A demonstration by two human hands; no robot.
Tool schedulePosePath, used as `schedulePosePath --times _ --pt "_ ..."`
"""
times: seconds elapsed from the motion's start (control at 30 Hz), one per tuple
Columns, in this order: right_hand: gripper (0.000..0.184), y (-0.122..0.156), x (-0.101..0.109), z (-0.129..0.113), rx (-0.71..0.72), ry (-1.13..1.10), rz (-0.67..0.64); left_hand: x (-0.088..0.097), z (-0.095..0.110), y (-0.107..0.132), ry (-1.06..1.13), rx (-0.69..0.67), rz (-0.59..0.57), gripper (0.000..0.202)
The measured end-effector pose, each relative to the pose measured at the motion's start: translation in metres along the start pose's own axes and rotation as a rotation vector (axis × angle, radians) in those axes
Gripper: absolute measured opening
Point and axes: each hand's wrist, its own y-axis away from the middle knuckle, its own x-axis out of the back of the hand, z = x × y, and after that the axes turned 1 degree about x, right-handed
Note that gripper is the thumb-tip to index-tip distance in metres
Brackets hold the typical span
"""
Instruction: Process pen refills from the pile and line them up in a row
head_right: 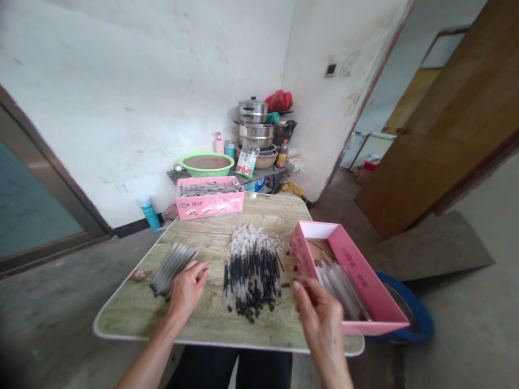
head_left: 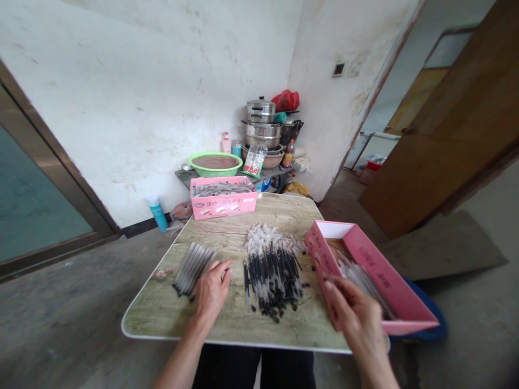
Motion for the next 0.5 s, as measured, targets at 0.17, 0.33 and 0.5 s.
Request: schedulePosePath --times 0.17,0.33,0.5 --pt "0.029 -0.063 0.058 0.02 0.063 0.804 0.053 -0.01 0.007 0.008 0.08 -0.013 -0.004 0.024" --pt "0.021 -0.094 0.061 0.057 0.023 1.185 -0.419 -0.012 0.004 0.009 0.075 -0.018 0.003 0.024" --pt "0.016 -0.097 0.054 0.071 0.081 1.169 -0.534 -0.01 0.006 0.009 0.096 -0.021 0.009 0.024"
